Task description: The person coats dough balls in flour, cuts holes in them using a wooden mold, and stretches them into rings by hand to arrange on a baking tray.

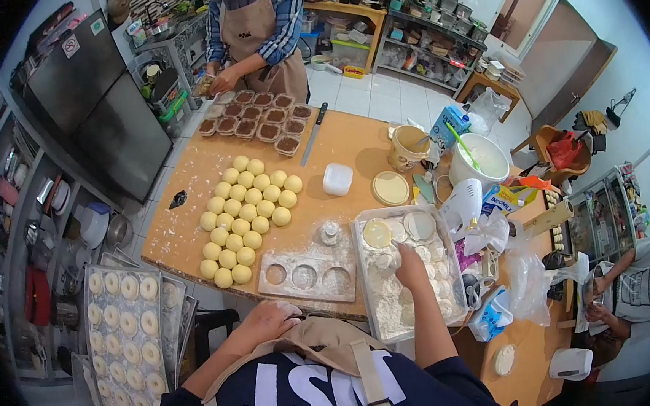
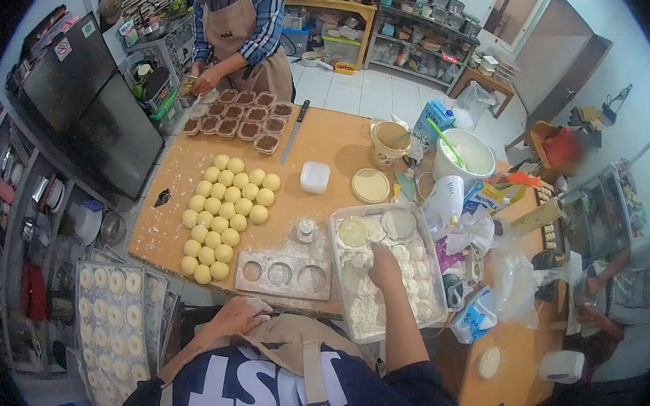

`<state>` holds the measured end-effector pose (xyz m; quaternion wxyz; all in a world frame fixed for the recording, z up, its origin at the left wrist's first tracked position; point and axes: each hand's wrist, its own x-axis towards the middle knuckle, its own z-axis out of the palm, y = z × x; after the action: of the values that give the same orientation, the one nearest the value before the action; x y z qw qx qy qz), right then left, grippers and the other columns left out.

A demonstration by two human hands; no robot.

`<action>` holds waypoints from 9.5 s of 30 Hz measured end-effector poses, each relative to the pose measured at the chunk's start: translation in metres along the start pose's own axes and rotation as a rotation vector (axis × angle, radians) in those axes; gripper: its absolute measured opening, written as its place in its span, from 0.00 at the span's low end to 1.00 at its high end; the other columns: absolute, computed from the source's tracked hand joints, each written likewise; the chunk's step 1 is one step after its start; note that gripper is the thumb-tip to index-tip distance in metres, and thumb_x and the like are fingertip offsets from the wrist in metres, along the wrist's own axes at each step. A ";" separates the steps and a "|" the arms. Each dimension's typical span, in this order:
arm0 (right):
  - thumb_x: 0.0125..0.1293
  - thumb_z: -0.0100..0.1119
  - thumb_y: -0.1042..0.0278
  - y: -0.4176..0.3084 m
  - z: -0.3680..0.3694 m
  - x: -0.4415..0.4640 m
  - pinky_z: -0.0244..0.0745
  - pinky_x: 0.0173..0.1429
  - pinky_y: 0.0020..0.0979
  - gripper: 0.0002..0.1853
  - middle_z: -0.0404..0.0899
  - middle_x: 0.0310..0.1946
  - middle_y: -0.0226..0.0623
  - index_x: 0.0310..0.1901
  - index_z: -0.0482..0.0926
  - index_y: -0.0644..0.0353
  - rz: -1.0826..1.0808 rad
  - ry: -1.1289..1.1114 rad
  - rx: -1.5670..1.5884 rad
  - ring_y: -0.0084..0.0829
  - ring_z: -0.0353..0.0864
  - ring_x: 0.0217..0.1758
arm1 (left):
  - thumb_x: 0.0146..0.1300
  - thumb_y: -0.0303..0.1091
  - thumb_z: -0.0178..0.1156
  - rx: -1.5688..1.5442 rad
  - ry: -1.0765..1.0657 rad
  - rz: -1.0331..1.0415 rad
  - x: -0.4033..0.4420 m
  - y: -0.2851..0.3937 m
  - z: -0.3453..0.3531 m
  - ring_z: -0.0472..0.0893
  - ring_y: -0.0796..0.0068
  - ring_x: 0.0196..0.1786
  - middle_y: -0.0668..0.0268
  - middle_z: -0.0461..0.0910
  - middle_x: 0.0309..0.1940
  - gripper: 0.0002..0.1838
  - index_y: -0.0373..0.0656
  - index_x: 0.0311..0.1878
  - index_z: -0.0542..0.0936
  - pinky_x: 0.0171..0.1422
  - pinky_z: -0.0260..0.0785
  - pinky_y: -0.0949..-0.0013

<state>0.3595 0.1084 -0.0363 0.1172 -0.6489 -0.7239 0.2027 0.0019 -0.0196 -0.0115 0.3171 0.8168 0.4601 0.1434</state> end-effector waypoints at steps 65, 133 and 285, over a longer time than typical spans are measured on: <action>0.45 0.68 0.72 -0.284 0.064 0.095 0.72 0.56 0.39 0.28 0.77 0.50 0.46 0.53 0.74 0.55 -0.351 0.099 0.092 0.47 0.75 0.54 | 0.61 0.43 0.57 -0.022 0.176 -0.124 -0.128 -0.148 -0.089 0.79 0.57 0.42 0.61 0.81 0.36 0.12 0.46 0.42 0.79 0.47 0.70 0.57; 0.49 0.53 0.81 -0.001 0.025 -0.054 0.72 0.53 0.42 0.24 0.73 0.43 0.50 0.52 0.74 0.56 -0.073 -0.295 -0.237 0.48 0.74 0.50 | 0.61 0.42 0.58 0.037 -0.060 0.071 0.025 0.008 0.006 0.79 0.56 0.44 0.58 0.81 0.39 0.13 0.46 0.44 0.80 0.49 0.70 0.58; 0.50 0.57 0.78 0.009 0.038 -0.100 0.73 0.52 0.41 0.21 0.74 0.45 0.50 0.49 0.78 0.56 0.198 -0.094 -0.048 0.46 0.75 0.51 | 0.64 0.42 0.55 0.007 -0.169 -0.063 0.017 0.004 -0.011 0.76 0.52 0.47 0.54 0.79 0.42 0.15 0.45 0.49 0.79 0.53 0.66 0.56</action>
<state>0.3644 0.0048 -0.0647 0.0468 -0.7097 -0.6655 0.2263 0.0079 -0.0026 -0.0014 0.3565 0.8123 0.4574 0.0623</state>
